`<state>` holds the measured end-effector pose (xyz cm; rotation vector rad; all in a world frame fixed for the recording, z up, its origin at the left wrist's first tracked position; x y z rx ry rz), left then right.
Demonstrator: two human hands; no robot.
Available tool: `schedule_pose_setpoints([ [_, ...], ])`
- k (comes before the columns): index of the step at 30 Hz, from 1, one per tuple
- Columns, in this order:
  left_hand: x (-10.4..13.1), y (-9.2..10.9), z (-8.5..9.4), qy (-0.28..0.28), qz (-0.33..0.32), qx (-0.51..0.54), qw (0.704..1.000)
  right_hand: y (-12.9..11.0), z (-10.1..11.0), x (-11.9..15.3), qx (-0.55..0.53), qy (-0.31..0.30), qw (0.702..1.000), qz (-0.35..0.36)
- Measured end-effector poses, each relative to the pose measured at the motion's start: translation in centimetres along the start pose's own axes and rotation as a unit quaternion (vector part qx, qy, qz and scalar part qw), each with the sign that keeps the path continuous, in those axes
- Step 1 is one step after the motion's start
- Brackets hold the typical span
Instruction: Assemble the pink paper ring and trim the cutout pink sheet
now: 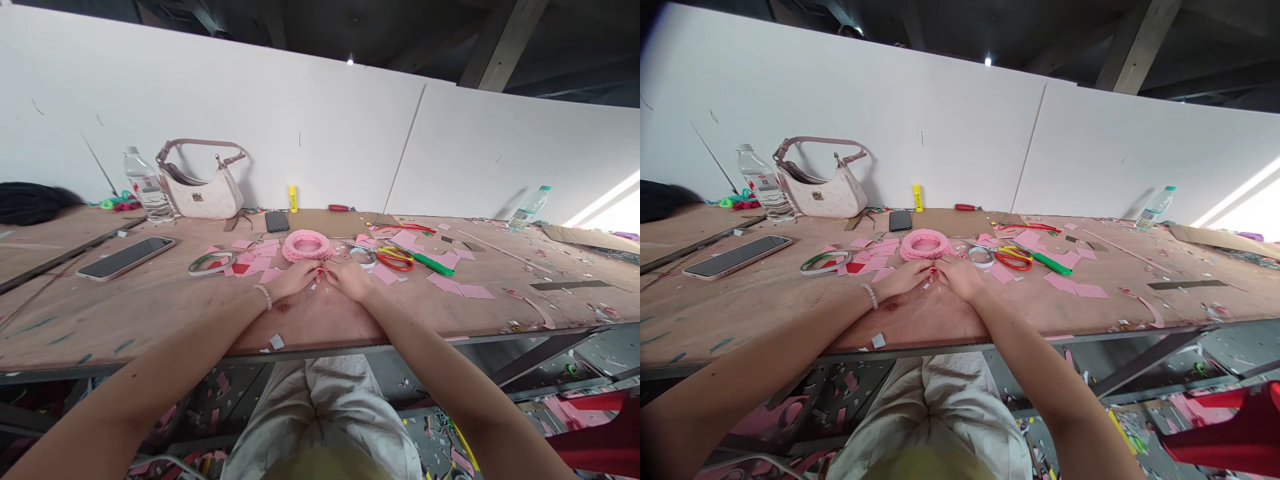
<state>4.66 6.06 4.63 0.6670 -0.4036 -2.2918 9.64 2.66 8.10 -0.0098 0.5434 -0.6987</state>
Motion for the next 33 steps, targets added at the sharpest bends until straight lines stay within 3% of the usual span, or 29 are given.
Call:
schedule_pose_setpoints([
  [7, -0.1, -0.3, 0.1, 0.008, 0.002, -0.001, 1.0, 0.2, 0.2, 0.0, 0.034, -0.003, 0.999, -0.025],
  [17, -0.1, -0.3, 0.0, 0.0, 0.006, 0.019, 1.0, 0.0, 0.0, 0.0, 0.036, 0.002, 0.999, 0.01],
  [21, 0.0, -0.3, 0.1, -0.002, 0.012, 0.031, 0.999, 0.2, 0.2, 0.1, -0.033, 0.021, 0.999, 0.011],
  [26, 0.1, -0.3, 0.3, -0.009, 0.038, 0.06, 0.997, 2.7, 0.2, 0.1, -0.176, 0.069, 0.98, -0.068],
  [33, 0.3, -0.7, 0.6, -0.027, 0.063, 0.106, 0.992, 1.4, 1.1, -0.1, -0.158, 0.061, 0.985, -0.024],
])
Point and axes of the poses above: each hand's wrist, its own x-axis away from the middle knuckle, its own z-axis out of the back of the hand, y = z × x, the point moved 10 cm from there along -x, towards the middle knuckle, and after that the axes turned 14 degrees about -x, right-handed, at the moved point
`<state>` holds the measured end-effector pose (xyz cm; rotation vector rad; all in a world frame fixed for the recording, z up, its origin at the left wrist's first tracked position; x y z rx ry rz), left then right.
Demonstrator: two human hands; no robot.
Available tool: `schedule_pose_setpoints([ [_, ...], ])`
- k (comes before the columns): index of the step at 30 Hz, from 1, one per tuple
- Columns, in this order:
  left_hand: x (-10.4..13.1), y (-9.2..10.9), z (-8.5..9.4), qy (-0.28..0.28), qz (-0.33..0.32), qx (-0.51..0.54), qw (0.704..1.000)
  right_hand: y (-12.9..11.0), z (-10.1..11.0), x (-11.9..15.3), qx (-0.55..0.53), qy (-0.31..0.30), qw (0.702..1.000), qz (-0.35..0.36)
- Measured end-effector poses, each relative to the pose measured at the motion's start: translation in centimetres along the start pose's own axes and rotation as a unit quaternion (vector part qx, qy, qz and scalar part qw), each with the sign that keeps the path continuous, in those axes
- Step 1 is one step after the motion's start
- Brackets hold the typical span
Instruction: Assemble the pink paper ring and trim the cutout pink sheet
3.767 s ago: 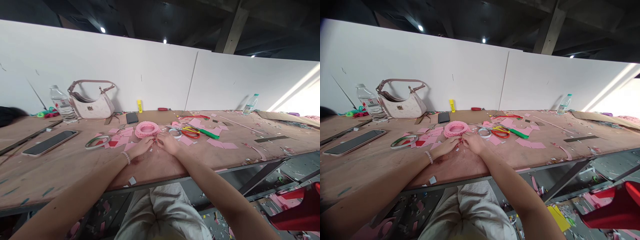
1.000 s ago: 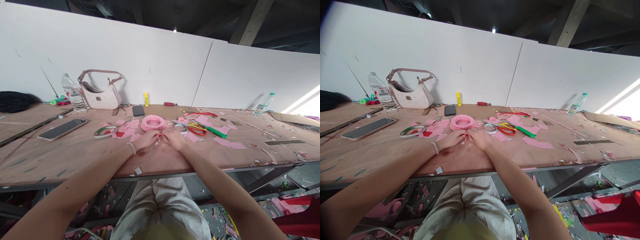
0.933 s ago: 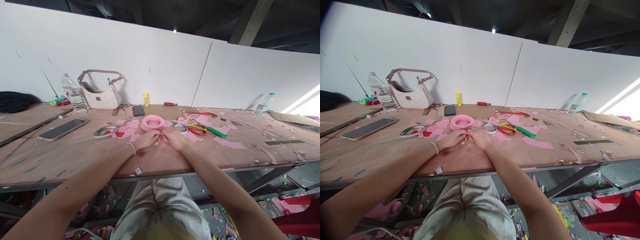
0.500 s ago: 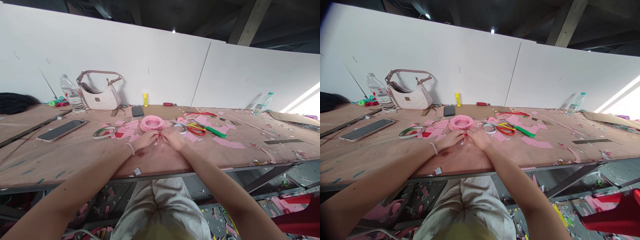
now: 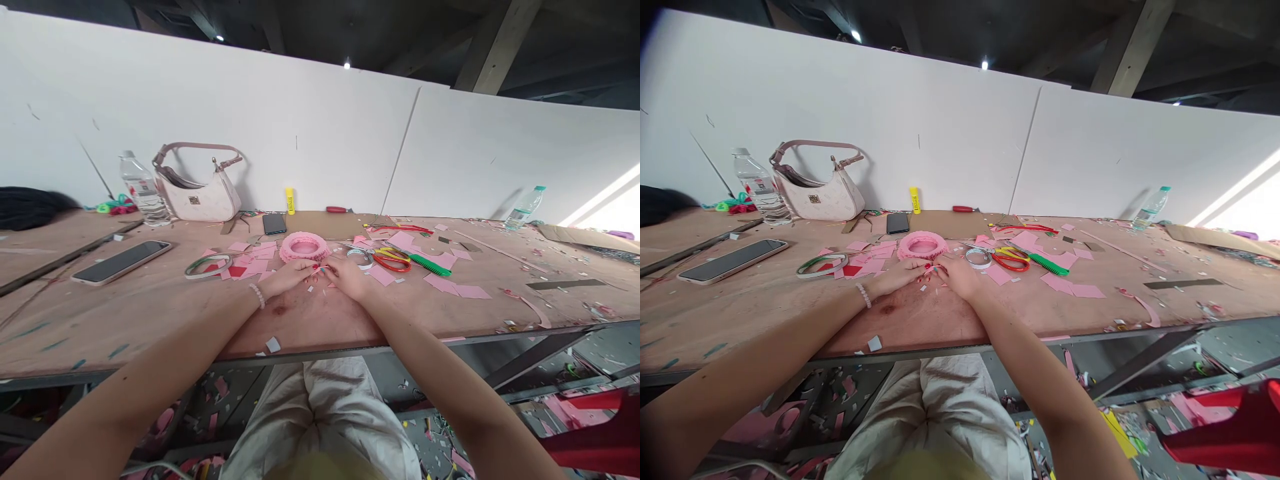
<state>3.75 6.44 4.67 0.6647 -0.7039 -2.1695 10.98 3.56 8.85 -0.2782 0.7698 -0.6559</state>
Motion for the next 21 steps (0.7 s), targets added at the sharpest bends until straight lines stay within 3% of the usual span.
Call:
schedule_pose_setpoints([
  [12, -0.3, -1.7, -0.2, 0.006, 0.03, 0.096, 0.995, -2.2, 0.1, 0.1, 0.108, -0.039, 0.989, 0.097],
  [21, 0.1, -0.8, 0.1, 0.015, 0.044, 0.072, 0.996, -1.7, -0.3, 0.0, 0.088, -0.054, 0.993, 0.053],
])
Point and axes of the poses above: each hand's wrist, its own x-axis away from the middle knuckle, its own z-axis out of the back of the hand, y = z × x, the point moved 10 cm from there along -x, towards the middle knuckle, and after that the axes turned 14 degrees about -x, right-handed, at the moved point
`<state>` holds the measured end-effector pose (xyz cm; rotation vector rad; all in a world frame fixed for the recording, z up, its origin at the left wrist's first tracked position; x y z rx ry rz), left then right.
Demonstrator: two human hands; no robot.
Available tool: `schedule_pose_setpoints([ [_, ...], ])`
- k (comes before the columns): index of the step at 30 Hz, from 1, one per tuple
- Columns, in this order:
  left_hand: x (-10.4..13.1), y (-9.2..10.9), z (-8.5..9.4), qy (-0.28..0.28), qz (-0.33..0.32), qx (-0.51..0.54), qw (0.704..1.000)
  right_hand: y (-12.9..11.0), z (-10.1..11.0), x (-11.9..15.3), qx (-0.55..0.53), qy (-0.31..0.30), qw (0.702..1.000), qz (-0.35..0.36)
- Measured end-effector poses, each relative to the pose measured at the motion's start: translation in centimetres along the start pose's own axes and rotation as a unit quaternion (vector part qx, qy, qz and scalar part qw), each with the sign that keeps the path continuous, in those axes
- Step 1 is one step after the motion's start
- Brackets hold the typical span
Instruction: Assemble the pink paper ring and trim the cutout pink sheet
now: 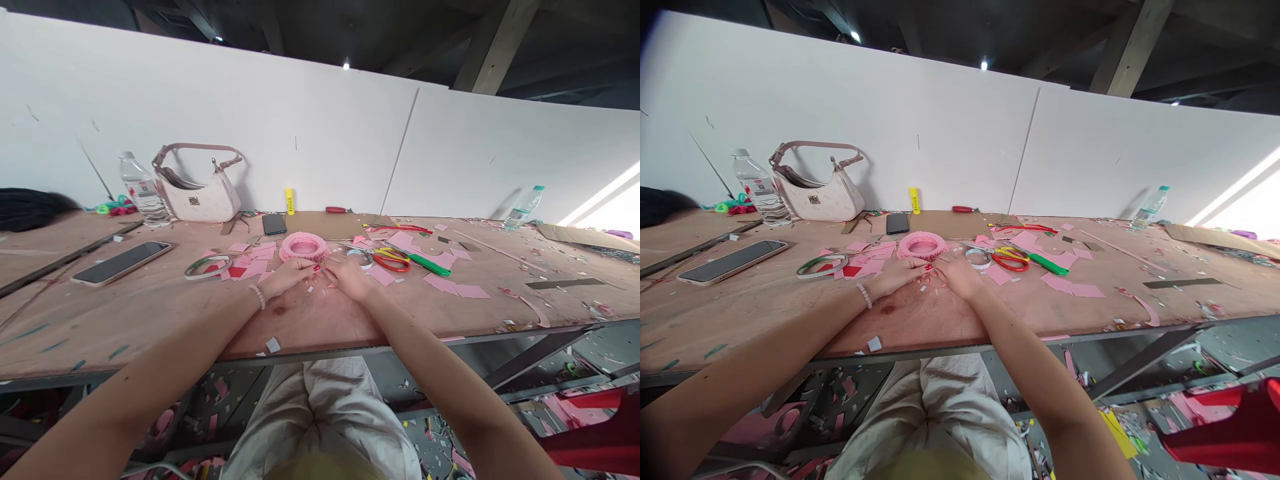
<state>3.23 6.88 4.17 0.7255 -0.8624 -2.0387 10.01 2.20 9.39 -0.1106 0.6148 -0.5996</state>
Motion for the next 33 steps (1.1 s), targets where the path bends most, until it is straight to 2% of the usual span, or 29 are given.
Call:
schedule_pose_setpoints([
  [5, 0.2, 0.6, 0.1, 0.005, -0.005, -0.005, 1.0, 0.7, 0.1, -0.1, -0.042, 0.024, 0.998, -0.031],
  [11, 0.3, 0.8, 0.0, -0.008, -0.004, -0.008, 1.0, 0.8, 0.5, 0.0, -0.107, 0.049, 0.993, -0.018],
  [19, 0.0, -0.5, -0.3, -0.015, 0.009, 0.06, 0.998, 3.5, 0.4, 0.4, -0.186, 0.102, 0.97, -0.123],
  [22, 0.0, -0.7, -0.2, -0.008, 0.021, 0.072, 0.997, 4.5, 0.7, 0.5, -0.206, 0.12, 0.961, -0.142],
  [28, 0.1, -0.5, -0.3, -0.006, 0.036, 0.064, 0.997, 4.5, 0.6, 0.5, -0.205, 0.1, 0.964, -0.139],
  [33, -0.1, -0.6, -0.7, -0.025, 0.018, 0.048, 0.998, 3.7, 0.1, 0.3, -0.194, 0.071, 0.97, -0.129],
])
Point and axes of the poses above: each hand's wrist, its own x-axis away from the middle knuckle, its own z-axis out of the back of the hand, y = z × x, the point moved 10 cm from there along -x, towards the middle knuckle, and after that the axes turned 14 degrees about -x, right-handed, at the moved point
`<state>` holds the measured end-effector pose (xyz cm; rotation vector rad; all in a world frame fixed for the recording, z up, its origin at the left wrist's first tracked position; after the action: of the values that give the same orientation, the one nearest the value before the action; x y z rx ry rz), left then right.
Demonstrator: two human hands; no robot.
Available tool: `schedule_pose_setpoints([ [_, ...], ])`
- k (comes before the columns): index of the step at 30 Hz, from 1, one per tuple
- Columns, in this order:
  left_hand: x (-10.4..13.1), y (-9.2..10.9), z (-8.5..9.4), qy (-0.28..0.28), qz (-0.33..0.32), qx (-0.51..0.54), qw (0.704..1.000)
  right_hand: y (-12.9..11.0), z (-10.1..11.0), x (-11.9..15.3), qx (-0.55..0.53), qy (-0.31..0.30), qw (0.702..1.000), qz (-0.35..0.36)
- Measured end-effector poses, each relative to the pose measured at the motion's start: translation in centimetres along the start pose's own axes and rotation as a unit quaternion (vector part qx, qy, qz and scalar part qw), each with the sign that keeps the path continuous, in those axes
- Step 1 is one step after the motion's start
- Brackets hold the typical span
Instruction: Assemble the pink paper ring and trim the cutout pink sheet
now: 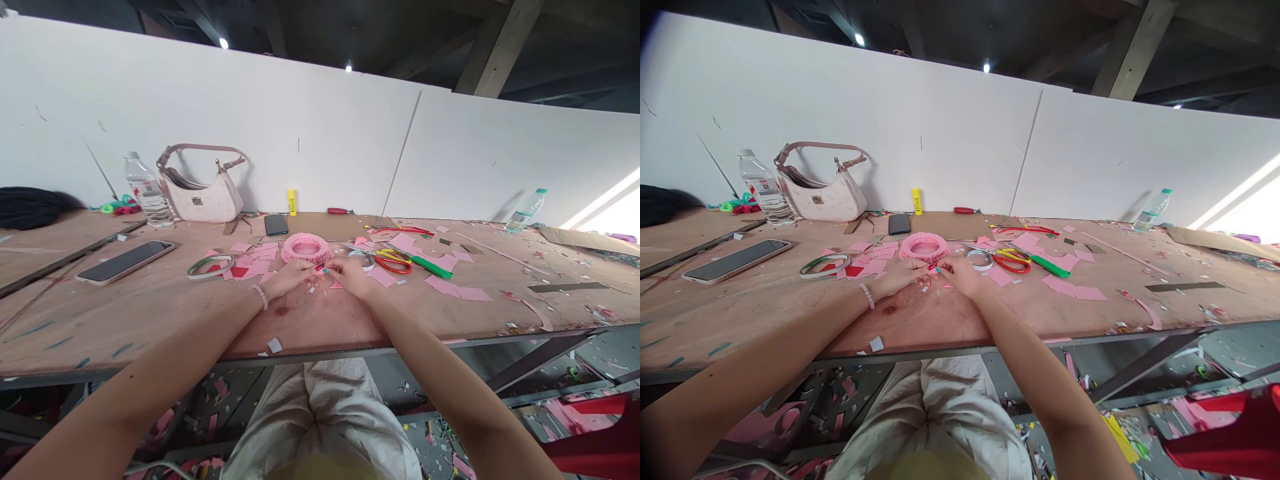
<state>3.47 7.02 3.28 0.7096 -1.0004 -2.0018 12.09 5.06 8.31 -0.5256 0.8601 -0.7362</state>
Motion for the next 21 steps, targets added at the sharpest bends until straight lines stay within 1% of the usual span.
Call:
schedule_pose_setpoints([
  [2, -0.1, 0.0, -0.2, -0.008, -0.005, 0.003, 1.0, 0.0, -0.3, 0.0, 0.002, -0.003, 1.0, -0.004],
  [5, -0.1, 0.0, -0.3, -0.014, -0.004, 0.026, 1.0, 0.2, -0.4, -0.1, -0.004, 0.007, 1.0, -0.015],
  [7, -0.1, -0.1, -0.4, -0.016, 0.002, 0.046, 0.999, 0.6, -0.2, -0.1, -0.014, 0.019, 0.999, -0.022],
  [10, -0.1, -0.3, -0.2, -0.001, 0.011, 0.072, 0.997, 1.3, 0.4, -0.2, -0.03, 0.041, 0.998, -0.032],
  [12, -0.1, -0.4, -0.1, 0.006, 0.012, 0.069, 0.998, 1.8, 0.5, -0.3, -0.04, 0.044, 0.998, -0.038],
  [16, -0.1, -0.4, -0.2, -0.006, 0.012, 0.05, 0.999, 2.5, 0.2, -0.2, -0.062, 0.034, 0.996, -0.047],
  [19, -0.1, -0.2, -0.4, -0.011, 0.001, 0.049, 0.999, 2.5, 0.2, -0.3, -0.073, 0.036, 0.995, -0.053],
  [21, -0.1, 0.0, -0.4, -0.007, -0.006, 0.048, 0.999, 2.2, 0.6, -0.3, -0.076, 0.049, 0.994, -0.054],
])
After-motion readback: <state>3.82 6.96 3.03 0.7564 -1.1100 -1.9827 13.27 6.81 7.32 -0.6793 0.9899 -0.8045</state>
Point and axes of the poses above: each hand's wrist, its own x-axis away from the middle knuckle, its own z-axis out of the back of the hand, y = z × x, the point moved 10 cm from there along -x, towards the middle knuckle, and after that the axes turned 14 degrees about -x, right-handed, at the moved point
